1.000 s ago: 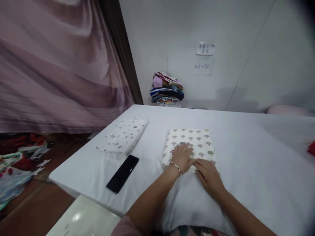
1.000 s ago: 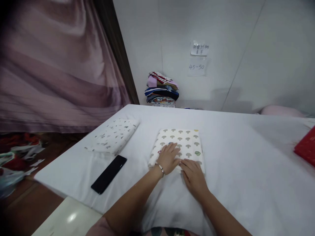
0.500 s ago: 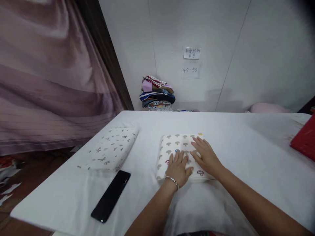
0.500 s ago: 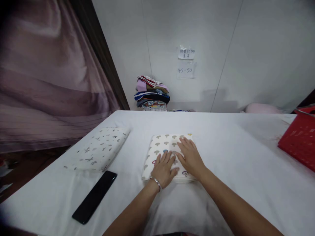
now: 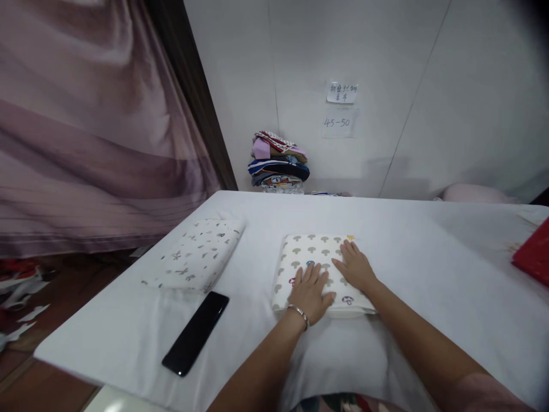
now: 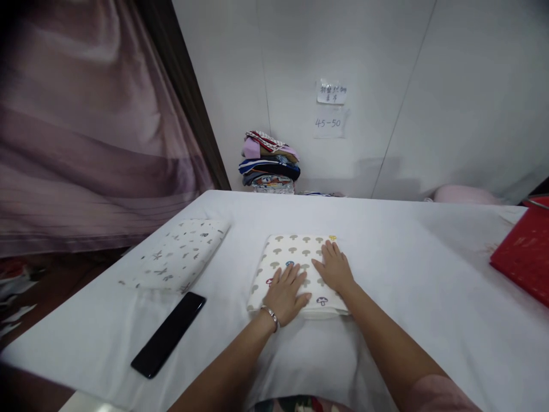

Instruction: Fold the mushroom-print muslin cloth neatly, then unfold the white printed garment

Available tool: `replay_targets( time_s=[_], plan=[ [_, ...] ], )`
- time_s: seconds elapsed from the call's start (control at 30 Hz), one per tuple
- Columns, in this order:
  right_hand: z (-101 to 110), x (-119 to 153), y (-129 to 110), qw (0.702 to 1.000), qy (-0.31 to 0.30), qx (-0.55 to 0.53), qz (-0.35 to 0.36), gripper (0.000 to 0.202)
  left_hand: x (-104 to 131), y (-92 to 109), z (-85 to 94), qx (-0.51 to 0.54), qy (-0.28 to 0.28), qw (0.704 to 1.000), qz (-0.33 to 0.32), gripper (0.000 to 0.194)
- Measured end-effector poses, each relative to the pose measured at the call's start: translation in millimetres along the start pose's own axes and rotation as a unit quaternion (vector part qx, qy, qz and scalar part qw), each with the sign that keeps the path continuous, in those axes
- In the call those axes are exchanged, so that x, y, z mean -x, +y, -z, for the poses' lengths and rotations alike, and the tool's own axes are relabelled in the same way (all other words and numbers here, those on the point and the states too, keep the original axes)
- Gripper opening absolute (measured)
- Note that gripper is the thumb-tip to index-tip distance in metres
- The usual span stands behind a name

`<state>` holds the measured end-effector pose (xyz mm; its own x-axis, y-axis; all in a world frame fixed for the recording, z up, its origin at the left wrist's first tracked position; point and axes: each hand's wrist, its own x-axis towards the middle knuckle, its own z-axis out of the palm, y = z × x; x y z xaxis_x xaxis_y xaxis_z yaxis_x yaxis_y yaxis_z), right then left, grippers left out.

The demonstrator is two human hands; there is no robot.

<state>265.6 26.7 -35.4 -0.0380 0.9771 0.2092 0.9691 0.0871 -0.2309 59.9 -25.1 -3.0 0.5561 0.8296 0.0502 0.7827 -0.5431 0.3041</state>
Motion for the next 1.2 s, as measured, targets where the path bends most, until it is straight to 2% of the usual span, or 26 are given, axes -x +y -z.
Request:
replay_targets(
  time_s=[0.17,0.27,0.33,0.47,0.6,0.7,0.77,0.87,1.03,1.2],
  plan=[
    [1.0,-2.4,1.1,1.000,-0.012,0.004,0.007,0.064,-19.2,-7.3,27.4,0.031,-0.063,0.997,0.025,0.060],
    [0.8,-2.2,1.5,1.000,-0.010,0.004,0.007,0.063,-45.3,-16.8,46.2,0.010,-0.037,0.997,0.073,0.062],
    [0.2,-1.1,1.5,1.000,-0.005,0.001,0.008,0.063,-62.3,-25.4,49.3,-0.019,0.003,0.994,0.104,0.064],
    [1.4,1.7,0.7,1.000,-0.005,0.009,0.015,0.060,-80.5,-41.9,31.9,-0.045,-0.018,0.984,0.169,0.063],
    [16.1,-6.3,-10.7,0.998,-0.052,0.037,0.003,0.059,-82.0,-49.7,15.3,-0.048,-0.022,0.984,0.172,0.066],
    [29.7,-22.4,-29.1,0.998,-0.021,0.039,0.035,0.061,-81.8,-51.0,13.4,-0.050,-0.021,0.984,0.169,0.068],
    [31.2,-31.9,-40.0,0.997,0.010,0.026,0.069,0.063,-82.1,-51.1,13.6,-0.049,-0.014,0.984,0.172,0.069],
    [17.4,-36.7,-45.2,0.997,-0.001,0.018,0.080,0.061,-82.2,-51.0,12.6,-0.049,-0.003,0.984,0.172,0.067],
    [-12.7,-31.8,-35.1,0.997,-0.023,0.033,0.060,0.061,-81.7,-51.1,11.6,-0.045,-0.007,0.985,0.166,0.064],
    [-13.7,-33.6,-34.3,0.997,-0.049,0.043,0.044,0.064,-82.9,-52.4,11.5,-0.031,-0.012,0.984,0.176,0.063]
  ],
)
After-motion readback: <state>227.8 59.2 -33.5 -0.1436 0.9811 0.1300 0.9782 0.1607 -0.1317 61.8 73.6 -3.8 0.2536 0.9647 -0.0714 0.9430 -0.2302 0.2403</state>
